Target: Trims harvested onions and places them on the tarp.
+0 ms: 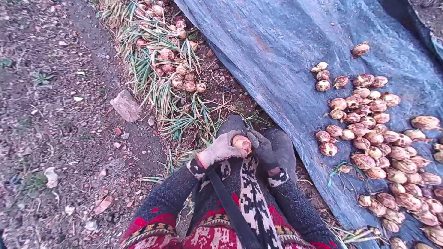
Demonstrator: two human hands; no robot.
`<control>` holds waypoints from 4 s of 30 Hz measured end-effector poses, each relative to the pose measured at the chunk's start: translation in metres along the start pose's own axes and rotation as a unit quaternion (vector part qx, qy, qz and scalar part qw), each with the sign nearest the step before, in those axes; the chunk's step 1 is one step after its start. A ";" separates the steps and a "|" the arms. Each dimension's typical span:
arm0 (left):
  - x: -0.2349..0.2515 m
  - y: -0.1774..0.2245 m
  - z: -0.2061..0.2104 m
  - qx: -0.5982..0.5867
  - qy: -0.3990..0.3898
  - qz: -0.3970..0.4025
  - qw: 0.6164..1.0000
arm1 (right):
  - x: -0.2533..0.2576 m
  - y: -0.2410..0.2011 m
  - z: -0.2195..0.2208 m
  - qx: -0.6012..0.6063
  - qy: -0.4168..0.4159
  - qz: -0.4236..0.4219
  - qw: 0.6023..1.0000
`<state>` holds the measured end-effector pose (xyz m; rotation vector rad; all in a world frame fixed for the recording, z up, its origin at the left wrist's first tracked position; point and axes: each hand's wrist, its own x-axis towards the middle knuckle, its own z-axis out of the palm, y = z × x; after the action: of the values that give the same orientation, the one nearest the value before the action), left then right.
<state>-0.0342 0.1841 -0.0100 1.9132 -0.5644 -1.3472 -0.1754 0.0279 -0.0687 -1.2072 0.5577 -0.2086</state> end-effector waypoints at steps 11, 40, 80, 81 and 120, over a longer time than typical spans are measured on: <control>0.043 0.005 -0.007 0.023 0.243 -0.058 0.968 | 0.001 0.013 -0.007 -0.087 -0.045 0.181 0.979; 0.155 -0.250 -0.223 0.073 0.405 -0.385 0.826 | 0.024 0.004 -0.026 -0.055 0.078 0.292 0.952; 0.037 0.006 -0.001 -0.059 0.015 0.127 0.990 | 0.033 -0.007 -0.006 0.022 0.043 0.052 0.998; 0.045 0.005 0.000 -0.032 0.018 0.103 0.994 | 0.034 -0.002 -0.008 0.021 0.037 0.065 0.997; 0.204 -0.064 0.139 0.583 -0.116 -0.002 0.804 | -0.055 -0.010 -0.117 0.046 0.253 0.171 0.951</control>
<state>-0.0941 0.0408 -0.2120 2.6371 -1.8392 -1.3400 -0.2802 -0.0479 -0.0712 -0.9440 1.1814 -0.2454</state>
